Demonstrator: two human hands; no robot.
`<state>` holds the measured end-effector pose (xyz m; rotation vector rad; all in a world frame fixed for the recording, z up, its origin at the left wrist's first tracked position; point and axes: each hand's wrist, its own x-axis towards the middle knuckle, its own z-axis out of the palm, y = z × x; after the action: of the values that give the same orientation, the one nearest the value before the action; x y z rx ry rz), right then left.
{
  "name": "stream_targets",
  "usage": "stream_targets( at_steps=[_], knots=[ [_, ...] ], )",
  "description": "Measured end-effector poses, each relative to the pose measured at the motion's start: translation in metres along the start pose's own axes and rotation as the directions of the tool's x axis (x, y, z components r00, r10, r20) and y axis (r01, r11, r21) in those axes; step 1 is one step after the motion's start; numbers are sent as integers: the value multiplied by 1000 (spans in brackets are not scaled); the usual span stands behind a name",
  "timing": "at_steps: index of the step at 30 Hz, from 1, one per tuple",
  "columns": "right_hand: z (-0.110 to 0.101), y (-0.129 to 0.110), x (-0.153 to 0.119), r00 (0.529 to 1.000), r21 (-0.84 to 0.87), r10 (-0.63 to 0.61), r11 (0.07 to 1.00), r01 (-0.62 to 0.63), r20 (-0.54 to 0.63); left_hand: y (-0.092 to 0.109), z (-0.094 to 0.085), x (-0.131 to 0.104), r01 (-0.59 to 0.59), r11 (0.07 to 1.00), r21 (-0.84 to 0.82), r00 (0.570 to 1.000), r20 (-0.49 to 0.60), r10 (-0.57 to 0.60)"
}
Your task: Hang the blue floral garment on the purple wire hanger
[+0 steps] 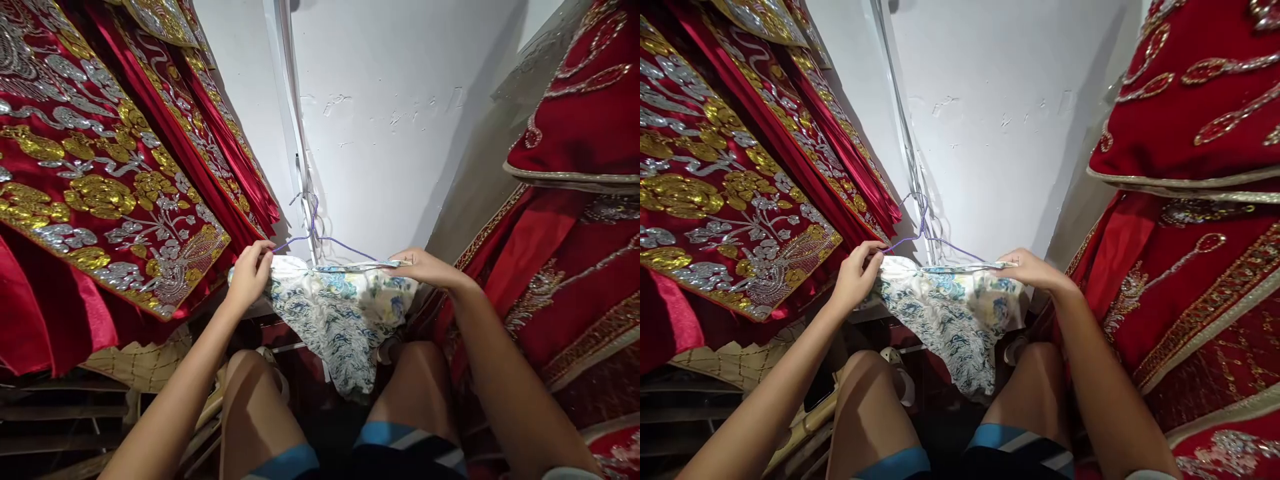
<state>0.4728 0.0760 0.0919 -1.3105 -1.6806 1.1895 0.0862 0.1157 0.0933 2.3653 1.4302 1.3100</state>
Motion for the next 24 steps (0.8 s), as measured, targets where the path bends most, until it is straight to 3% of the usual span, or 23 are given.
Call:
stream_targets(
  at_steps=[2,6,9,12,15,17,20,24],
  knots=[
    [12,-4,-3,985,182,37,981,-68,168,-13,-2,1,68,997,-43,998,7,-68],
    [69,4,13,982,573,7,811,-117,190,-41,8,-4,227,954,-197,970,133,-203],
    [112,11,31,951,661,-3,720,-212,308,-54,19,-9,271,938,-218,957,168,-237],
    [130,14,38,949,697,-5,680,-228,315,-57,25,-7,260,941,-216,957,187,-221],
    [123,24,40,980,698,28,697,-161,198,-54,27,1,221,955,-196,964,192,-184],
    [114,36,47,997,644,74,762,-67,17,-51,32,10,171,972,-163,973,184,-140],
    [98,53,64,962,524,93,850,57,-256,-49,44,25,112,990,-83,979,179,-96],
    [78,57,64,899,502,92,852,151,-428,-53,59,43,133,991,3,979,157,-132]
  ],
)
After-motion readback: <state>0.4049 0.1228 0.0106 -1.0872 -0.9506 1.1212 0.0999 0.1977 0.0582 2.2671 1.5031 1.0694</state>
